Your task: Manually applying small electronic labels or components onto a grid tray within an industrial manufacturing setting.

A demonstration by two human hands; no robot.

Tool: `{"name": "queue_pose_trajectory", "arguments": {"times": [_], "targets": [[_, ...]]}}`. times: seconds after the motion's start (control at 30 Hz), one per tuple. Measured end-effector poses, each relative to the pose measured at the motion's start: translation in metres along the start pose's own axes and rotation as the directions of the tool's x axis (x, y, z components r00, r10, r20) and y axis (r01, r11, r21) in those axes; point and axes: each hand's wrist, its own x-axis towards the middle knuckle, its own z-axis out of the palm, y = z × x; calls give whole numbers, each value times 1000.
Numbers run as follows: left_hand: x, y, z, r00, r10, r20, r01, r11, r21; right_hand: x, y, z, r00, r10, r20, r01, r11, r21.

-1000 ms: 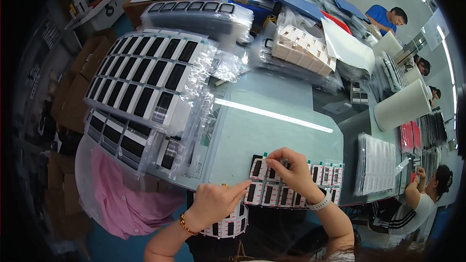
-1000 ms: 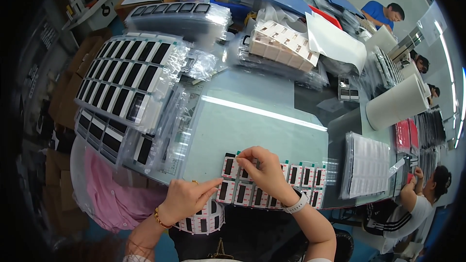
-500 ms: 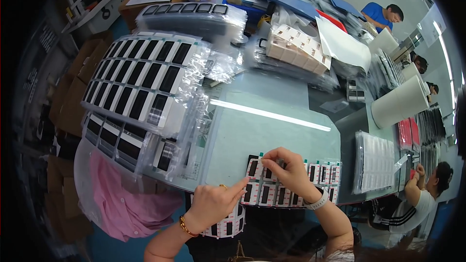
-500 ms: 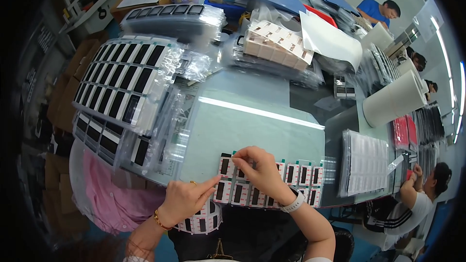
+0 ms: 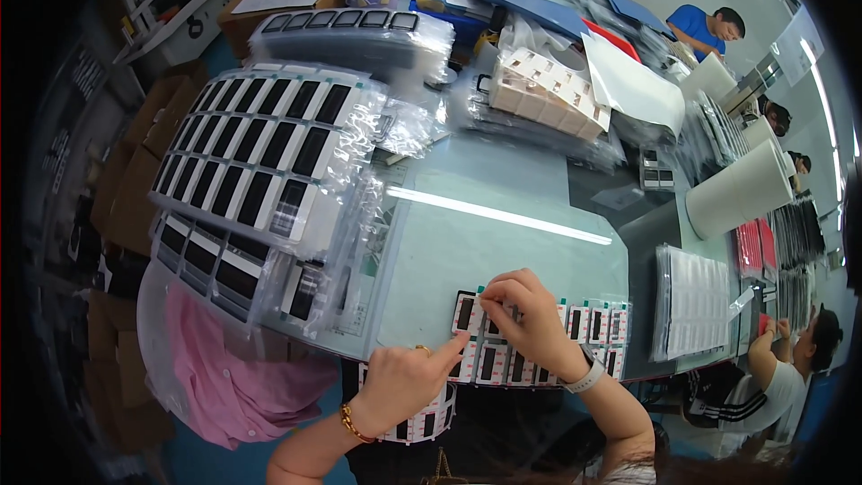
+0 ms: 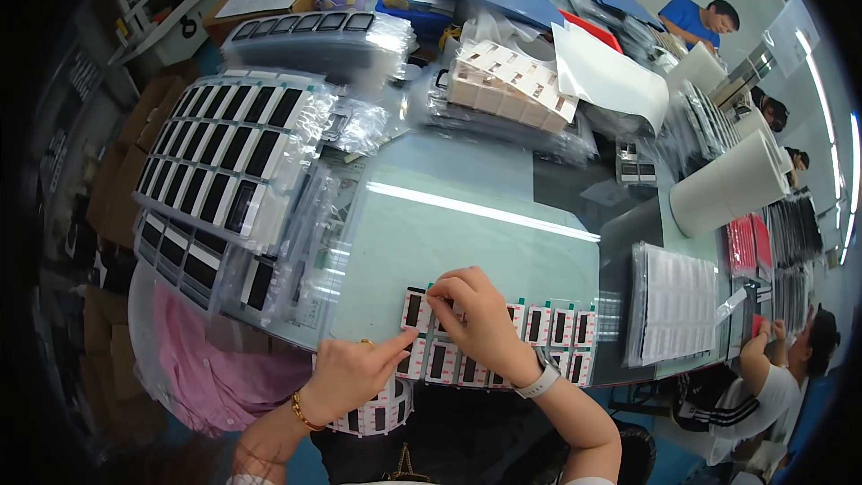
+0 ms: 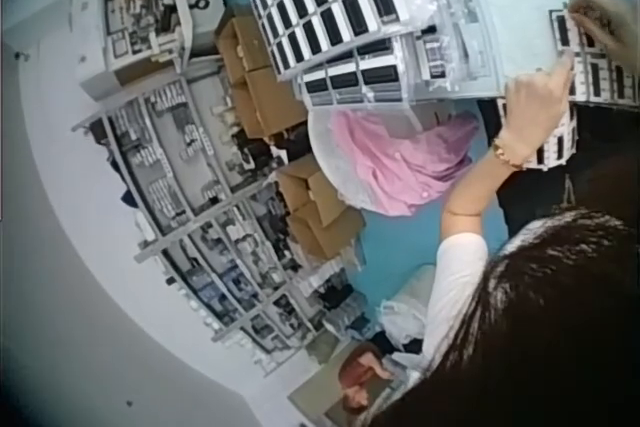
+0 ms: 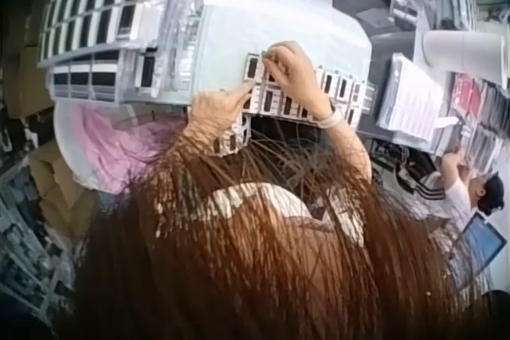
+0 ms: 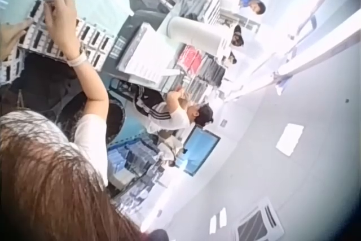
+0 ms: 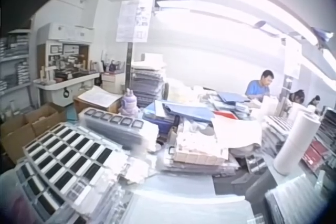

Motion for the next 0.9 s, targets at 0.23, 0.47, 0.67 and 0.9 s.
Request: {"name": "queue_pose_trajectory", "arguments": {"times": [0.23,0.47,0.67,0.9], "targets": [[-1,-3,1,999,-36,-17,35,998,-46,3,1,3,998,38,54,-35,999,-42],[3,-3,2,998,-44,-39,44,999,-8,5,0,4,997,48,57,-46,998,-43],[19,1,-6,994,-84,67,79,994,74,6,-2,3,996,-44,78,61,969,-238],[32,-3,-4,991,-76,111,61,989,136,-2,-11,-9,978,-156,138,204,853,-481]]}}
